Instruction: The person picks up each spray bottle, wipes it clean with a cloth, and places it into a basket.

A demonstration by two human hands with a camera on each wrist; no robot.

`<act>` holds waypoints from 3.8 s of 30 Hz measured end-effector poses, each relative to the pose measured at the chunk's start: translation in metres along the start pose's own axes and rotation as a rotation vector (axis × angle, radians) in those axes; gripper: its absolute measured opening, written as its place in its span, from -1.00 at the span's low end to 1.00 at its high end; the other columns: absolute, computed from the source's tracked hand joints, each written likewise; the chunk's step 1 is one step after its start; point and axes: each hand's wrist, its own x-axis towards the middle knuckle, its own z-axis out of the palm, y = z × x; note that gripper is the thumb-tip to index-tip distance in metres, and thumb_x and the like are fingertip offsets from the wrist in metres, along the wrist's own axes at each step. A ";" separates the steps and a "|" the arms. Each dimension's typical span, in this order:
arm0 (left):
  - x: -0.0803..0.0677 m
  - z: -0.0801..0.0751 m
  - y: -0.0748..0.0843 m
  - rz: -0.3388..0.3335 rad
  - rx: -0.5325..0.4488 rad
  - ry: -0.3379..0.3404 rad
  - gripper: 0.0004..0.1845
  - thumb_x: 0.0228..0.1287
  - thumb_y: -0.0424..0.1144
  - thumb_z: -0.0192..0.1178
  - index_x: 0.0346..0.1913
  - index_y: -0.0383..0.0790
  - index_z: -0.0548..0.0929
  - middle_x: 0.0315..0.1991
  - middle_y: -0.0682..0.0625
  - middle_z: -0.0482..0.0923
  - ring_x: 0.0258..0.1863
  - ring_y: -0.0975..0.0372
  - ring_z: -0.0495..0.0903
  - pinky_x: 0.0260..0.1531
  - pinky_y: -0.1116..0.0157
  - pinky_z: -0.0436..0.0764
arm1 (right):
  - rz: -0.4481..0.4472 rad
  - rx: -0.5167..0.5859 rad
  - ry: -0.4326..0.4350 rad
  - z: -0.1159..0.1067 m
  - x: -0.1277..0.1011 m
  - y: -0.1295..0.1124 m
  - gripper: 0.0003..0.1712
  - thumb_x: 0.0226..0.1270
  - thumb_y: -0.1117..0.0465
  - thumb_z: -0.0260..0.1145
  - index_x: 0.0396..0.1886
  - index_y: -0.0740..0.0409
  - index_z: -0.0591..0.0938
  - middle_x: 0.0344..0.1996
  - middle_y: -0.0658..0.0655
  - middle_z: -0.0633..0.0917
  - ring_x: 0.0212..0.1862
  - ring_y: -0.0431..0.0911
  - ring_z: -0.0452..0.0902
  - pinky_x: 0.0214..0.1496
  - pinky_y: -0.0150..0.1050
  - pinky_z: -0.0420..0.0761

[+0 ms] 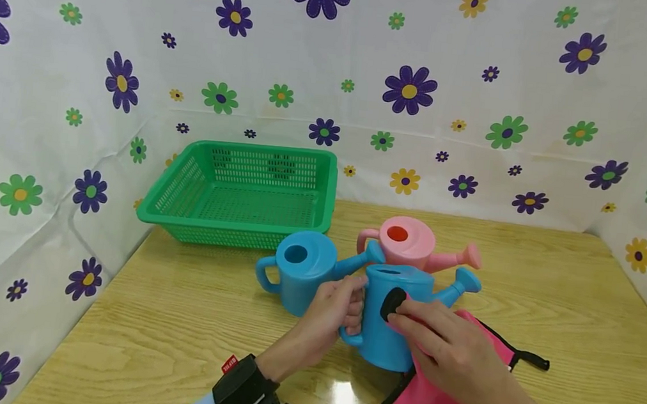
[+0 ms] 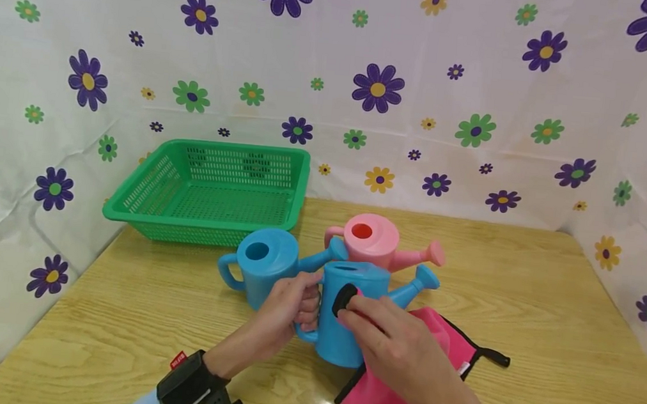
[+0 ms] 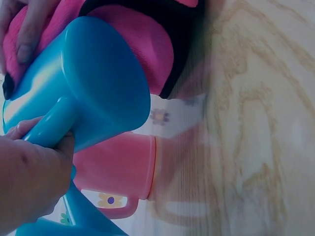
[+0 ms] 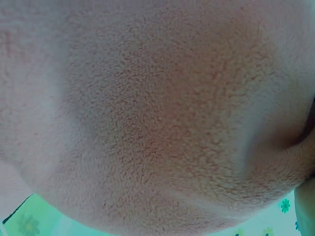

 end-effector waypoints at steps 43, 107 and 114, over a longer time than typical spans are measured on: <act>0.002 -0.002 0.024 0.055 -0.053 0.052 -0.45 0.55 -0.07 -0.07 -0.68 -0.07 0.10 -0.77 0.15 0.05 -0.79 0.34 0.10 -0.65 0.43 0.21 | -0.099 0.060 -0.141 -0.008 -0.016 -0.021 -0.56 0.65 -0.04 -0.01 0.03 0.04 0.74 -0.01 -0.07 0.76 -0.16 -0.18 0.51 -0.07 -0.38 0.54; 0.002 -0.004 0.005 0.035 -0.010 0.014 -0.51 0.37 -0.17 -0.04 -0.75 -0.05 0.10 -0.82 0.16 0.08 -0.84 0.32 0.11 -0.75 0.42 0.14 | 0.070 -0.027 0.162 -0.014 0.002 0.017 -0.49 0.65 -0.03 0.03 -0.11 0.23 0.79 -0.07 0.17 0.77 -0.06 -0.01 0.65 0.37 -0.59 0.36; 0.017 0.004 -0.002 0.032 -0.005 0.021 -0.51 0.38 -0.15 -0.03 -0.74 -0.09 0.14 -0.81 0.13 0.09 -0.83 0.30 0.13 -0.74 0.41 0.15 | 0.108 -0.029 0.165 -0.013 -0.005 0.027 -0.48 0.64 -0.06 0.05 -0.09 0.23 0.79 -0.08 0.16 0.77 -0.06 0.00 0.66 0.33 -0.66 0.35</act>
